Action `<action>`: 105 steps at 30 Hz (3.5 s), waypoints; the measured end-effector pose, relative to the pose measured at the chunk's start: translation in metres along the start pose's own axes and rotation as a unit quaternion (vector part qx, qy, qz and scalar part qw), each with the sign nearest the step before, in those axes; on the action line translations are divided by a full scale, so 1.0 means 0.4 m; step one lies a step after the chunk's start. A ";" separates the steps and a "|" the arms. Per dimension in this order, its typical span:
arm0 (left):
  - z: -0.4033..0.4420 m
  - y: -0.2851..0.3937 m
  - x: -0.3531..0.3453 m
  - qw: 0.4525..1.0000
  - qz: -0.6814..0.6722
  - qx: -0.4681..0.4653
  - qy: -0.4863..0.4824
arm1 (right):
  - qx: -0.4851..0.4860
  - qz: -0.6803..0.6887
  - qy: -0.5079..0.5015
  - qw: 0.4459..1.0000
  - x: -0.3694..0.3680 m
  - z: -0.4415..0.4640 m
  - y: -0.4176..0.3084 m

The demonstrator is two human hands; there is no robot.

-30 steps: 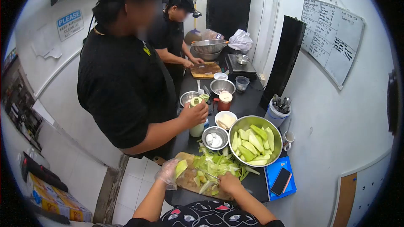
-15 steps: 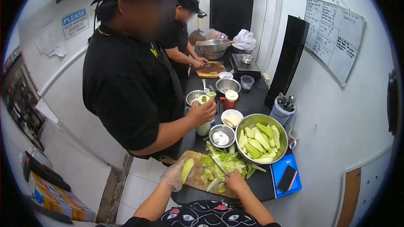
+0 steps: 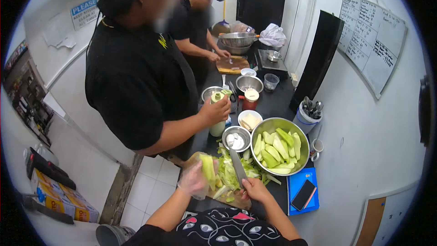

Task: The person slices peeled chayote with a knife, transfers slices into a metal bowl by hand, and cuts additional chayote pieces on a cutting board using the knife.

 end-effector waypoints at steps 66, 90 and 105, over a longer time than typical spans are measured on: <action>-0.031 0.011 -0.274 0.846 0.420 -0.318 0.078 | 0.158 -0.015 -0.107 0.982 0.022 -0.178 -0.285; -0.034 0.007 -0.373 0.728 0.516 -0.442 0.091 | 0.325 -0.471 0.059 0.818 0.041 -0.251 -0.413; -0.028 0.008 -0.392 0.697 0.514 -0.495 0.070 | 0.339 -0.489 0.050 0.802 0.024 -0.253 -0.405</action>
Point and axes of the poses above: each hand's wrist, its own z-axis towards the middle knuckle, its own x-axis out of the back of the hand, y = z × x, the point moved 5 cm from there along z, towards the middle knuckle, and after that the axes turned 11 degrees about x, right-handed, at the moved point
